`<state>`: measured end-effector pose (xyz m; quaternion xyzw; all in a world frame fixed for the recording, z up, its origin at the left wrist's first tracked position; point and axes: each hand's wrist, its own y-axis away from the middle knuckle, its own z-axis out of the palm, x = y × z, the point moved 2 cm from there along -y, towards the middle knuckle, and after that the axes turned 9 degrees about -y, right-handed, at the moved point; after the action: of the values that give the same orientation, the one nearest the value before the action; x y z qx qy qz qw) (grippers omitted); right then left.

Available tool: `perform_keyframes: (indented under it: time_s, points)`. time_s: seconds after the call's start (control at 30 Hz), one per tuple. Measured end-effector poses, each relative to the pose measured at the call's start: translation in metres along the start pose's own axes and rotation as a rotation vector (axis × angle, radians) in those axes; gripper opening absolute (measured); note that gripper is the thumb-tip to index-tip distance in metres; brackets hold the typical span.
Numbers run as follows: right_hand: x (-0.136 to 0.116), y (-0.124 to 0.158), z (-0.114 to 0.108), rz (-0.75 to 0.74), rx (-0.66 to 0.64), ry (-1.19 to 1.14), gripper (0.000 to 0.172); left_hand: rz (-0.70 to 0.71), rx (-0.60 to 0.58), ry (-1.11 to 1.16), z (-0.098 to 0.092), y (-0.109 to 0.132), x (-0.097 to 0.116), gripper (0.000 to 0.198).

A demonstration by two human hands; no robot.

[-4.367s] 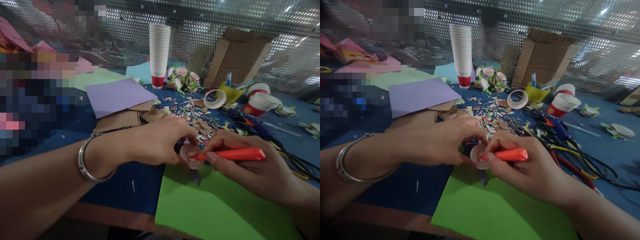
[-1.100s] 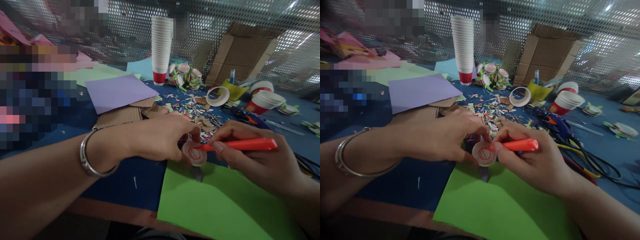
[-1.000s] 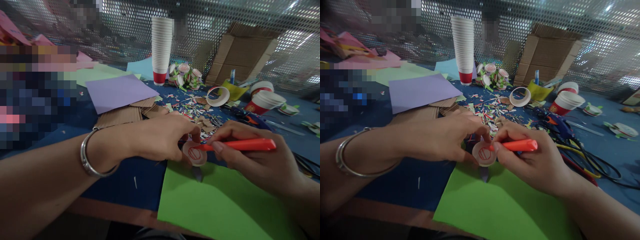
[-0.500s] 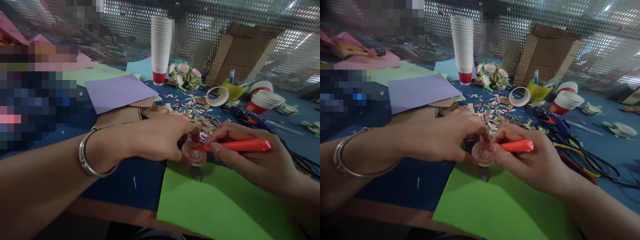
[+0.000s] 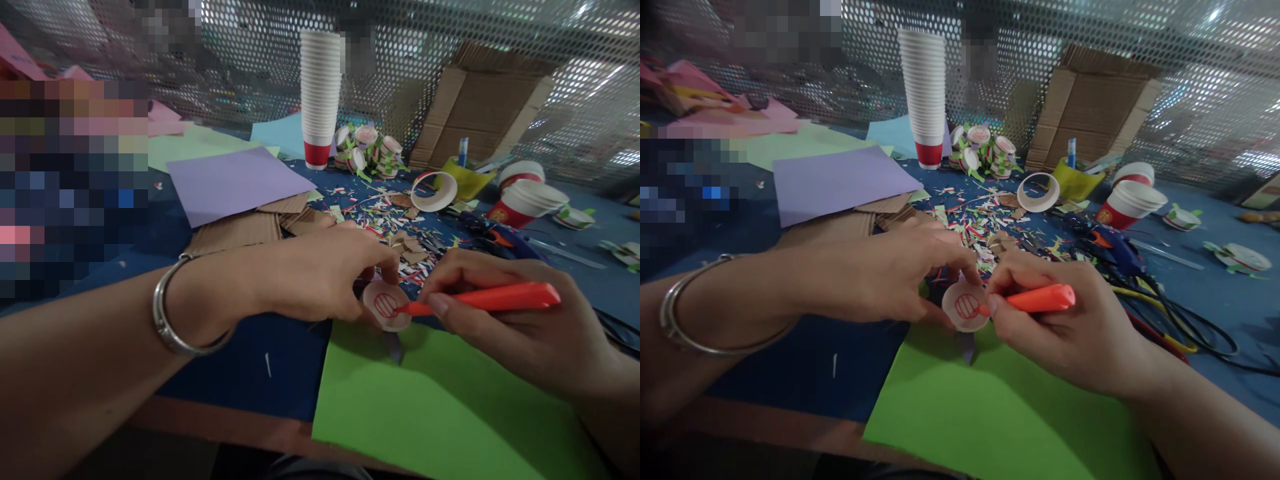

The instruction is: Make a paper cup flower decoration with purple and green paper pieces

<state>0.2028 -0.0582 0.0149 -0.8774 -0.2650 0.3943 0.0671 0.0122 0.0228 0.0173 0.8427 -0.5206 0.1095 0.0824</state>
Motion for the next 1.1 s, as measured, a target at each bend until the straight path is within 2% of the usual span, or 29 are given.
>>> perform_keyframes:
  time_s: [0.57,1.1]
  points:
    - [0.0010,-0.0029,0.0003,0.012,0.078,0.001,0.013,0.002,-0.011,-0.009,-0.0014,0.0011,0.0023,0.046]
    - [0.0033,-0.0023,0.0012,0.013,0.038,-0.007,0.016,0.000,-0.027,0.013,-0.0030,0.0008,0.0029,0.041]
